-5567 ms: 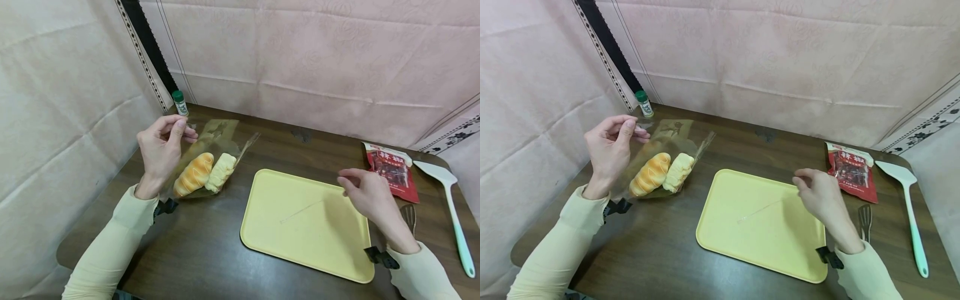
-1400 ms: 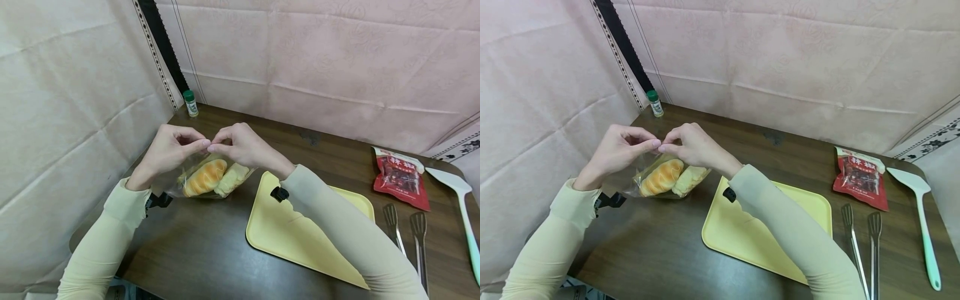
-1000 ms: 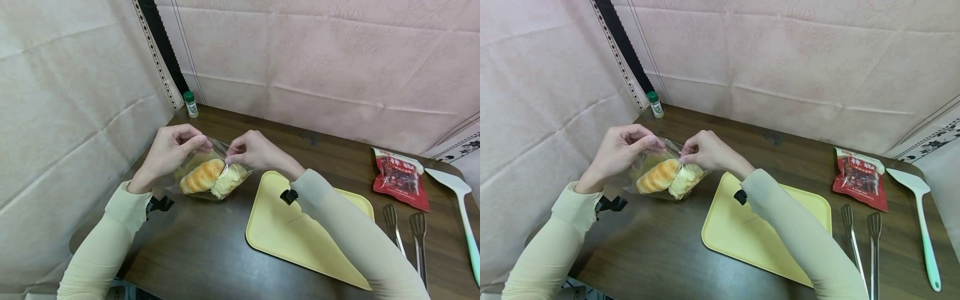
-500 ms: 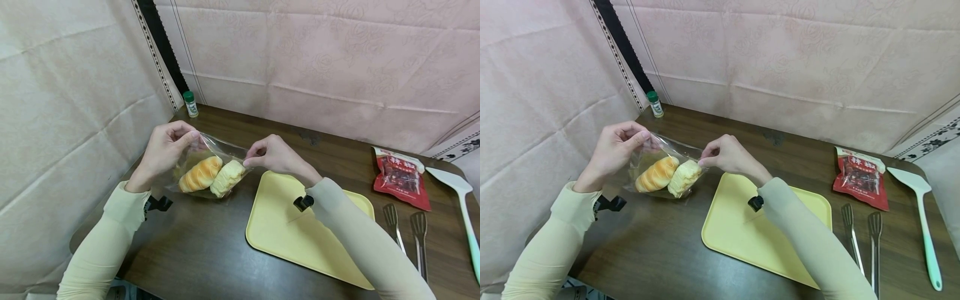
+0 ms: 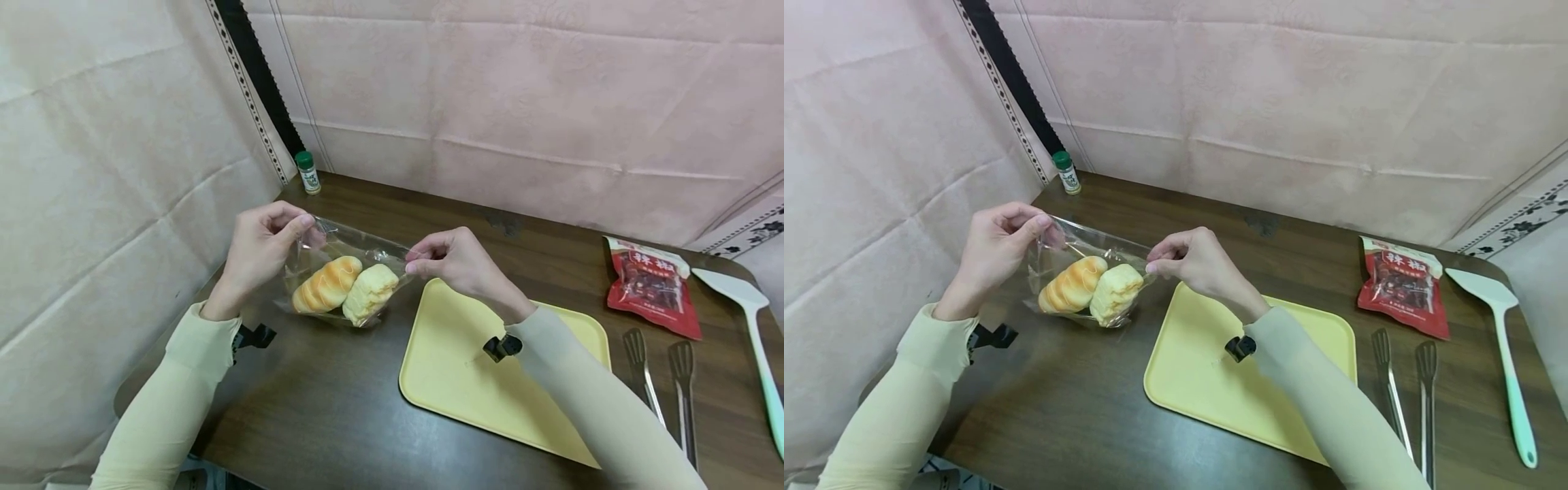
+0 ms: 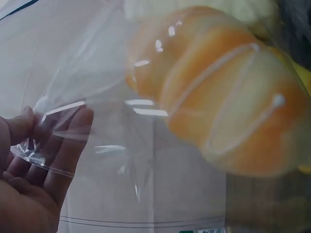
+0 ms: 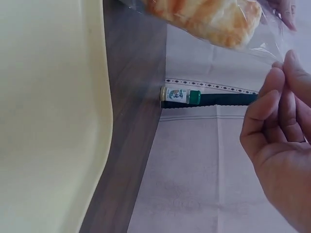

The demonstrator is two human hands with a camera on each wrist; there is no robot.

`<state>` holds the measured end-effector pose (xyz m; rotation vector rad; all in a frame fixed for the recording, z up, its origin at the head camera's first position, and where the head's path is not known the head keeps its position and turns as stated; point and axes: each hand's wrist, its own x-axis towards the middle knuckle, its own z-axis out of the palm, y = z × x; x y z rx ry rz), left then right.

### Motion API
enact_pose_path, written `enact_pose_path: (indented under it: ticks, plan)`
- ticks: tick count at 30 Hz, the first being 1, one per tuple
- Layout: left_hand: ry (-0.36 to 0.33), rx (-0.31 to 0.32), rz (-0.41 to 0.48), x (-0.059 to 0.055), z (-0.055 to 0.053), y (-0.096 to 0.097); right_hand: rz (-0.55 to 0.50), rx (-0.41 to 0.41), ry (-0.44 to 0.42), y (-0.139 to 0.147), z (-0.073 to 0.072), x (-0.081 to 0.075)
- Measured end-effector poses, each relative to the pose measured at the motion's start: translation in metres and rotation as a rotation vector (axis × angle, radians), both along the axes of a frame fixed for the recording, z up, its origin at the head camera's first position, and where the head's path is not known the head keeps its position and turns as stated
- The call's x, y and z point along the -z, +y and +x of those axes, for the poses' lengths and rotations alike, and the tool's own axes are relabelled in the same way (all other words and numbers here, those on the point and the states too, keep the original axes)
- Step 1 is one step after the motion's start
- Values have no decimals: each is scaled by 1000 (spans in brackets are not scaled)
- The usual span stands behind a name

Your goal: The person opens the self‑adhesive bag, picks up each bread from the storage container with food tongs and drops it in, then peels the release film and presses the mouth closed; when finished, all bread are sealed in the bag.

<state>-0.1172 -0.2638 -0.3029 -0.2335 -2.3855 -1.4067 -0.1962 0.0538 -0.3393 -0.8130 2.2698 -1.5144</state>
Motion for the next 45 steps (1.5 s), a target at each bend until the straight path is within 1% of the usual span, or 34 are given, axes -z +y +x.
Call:
enact_pose_path:
  ticks: [2,5,7,9,10,13,15,18,21,24,27,30,33,37,39,40,43,45]
  plan:
    - [36,-43,-53,1,2,-1,-11,14,-2,0,2,0]
    - [82,-61,-85,2,4,-1,-29,27,-14,2,2,0]
    - [103,-70,-114,2,5,-2,-44,30,-44,2,1,0]
    - [85,-52,-119,1,4,-2,-48,36,-89,0,-2,0]
    - [65,-45,-126,1,3,-3,-38,41,-103,0,-4,0]
    - [-46,3,-124,1,-6,-6,13,54,-127,-5,-10,5]
    - [-120,30,-141,4,-17,-10,53,67,-116,-10,-15,11]
    - [-213,54,-190,14,-40,-16,113,87,-70,-16,-24,21]
    - [-280,63,-251,26,-66,-25,175,109,15,-23,-33,30]
    - [-340,70,-311,39,-89,-34,228,116,65,-31,-44,37]
    - [-385,80,-373,51,-108,-42,265,114,55,-39,-53,43]
    - [-431,82,-396,60,-120,-51,283,104,21,-46,-58,49]
    - [-467,80,-387,68,-125,-58,289,94,-14,-50,-60,52]
    - [-493,63,-361,72,-126,-62,282,85,-47,-51,-60,54]
    - [-494,49,-353,72,-125,-63,278,91,-68,-49,-60,54]
    - [-488,38,-364,71,-125,-63,275,101,-80,-48,-59,54]
    - [-457,1,-428,66,-122,-62,278,146,-99,-40,-56,51]
    - [-434,-19,-466,62,-119,-62,268,182,-90,-32,-51,47]
